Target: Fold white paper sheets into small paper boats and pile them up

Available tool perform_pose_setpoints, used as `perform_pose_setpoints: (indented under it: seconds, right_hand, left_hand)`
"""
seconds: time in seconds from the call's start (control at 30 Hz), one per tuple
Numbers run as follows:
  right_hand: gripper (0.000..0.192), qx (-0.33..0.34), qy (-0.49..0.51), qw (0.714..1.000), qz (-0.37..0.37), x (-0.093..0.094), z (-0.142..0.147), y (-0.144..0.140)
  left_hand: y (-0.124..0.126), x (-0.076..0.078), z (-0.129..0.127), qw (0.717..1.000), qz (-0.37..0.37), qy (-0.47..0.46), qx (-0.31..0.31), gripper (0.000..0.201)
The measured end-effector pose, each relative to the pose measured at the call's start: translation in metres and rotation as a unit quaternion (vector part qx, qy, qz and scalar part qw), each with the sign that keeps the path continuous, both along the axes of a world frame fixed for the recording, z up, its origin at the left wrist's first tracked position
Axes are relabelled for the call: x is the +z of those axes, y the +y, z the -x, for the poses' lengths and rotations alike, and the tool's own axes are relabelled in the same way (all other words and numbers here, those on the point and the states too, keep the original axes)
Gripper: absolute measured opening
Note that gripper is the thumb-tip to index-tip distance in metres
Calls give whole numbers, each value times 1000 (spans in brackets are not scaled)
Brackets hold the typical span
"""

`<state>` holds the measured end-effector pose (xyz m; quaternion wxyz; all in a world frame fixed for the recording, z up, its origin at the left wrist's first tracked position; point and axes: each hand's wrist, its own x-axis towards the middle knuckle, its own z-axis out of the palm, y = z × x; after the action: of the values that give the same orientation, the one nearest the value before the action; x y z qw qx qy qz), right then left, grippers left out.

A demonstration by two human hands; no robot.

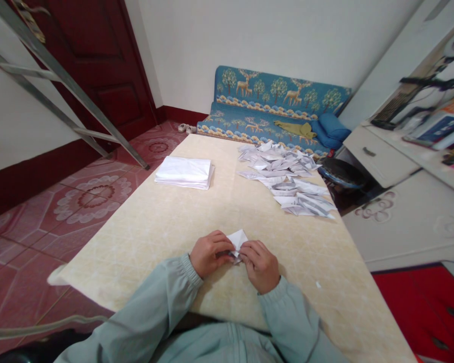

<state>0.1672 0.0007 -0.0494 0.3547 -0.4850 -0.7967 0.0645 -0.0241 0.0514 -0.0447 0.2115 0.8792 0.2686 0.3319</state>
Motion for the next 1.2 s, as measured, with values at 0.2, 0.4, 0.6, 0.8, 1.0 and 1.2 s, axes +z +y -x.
perform_pose_setpoints:
  seconds: [0.2,0.4,0.6,0.8,1.0,1.2]
  right_hand:
    - [15,-15,35,999,19,2,0,1]
    - [9,3,31,999,35,7,2,-4]
    - [6,-7,12,1000,17,2,3,-1]
    - [9,-19,81,996,19,2,0,-2]
    - [12,-18,93,995,10,2,0,-3]
    - [16,-5,109,994,-7,-4,0,-1]
  left_hand:
    - [-1,-4,-6,999,-14,7,47,14]
    - [0,-4,-8,998,-7,26,57,11]
    - [-1,-3,-9,998,-18,44,52,14]
    - [0,-4,-8,997,2,14,77,16]
    - [1,-1,-9,996,-60,26,53,18]
    - [-2,1,-10,997,-59,39,32,20]
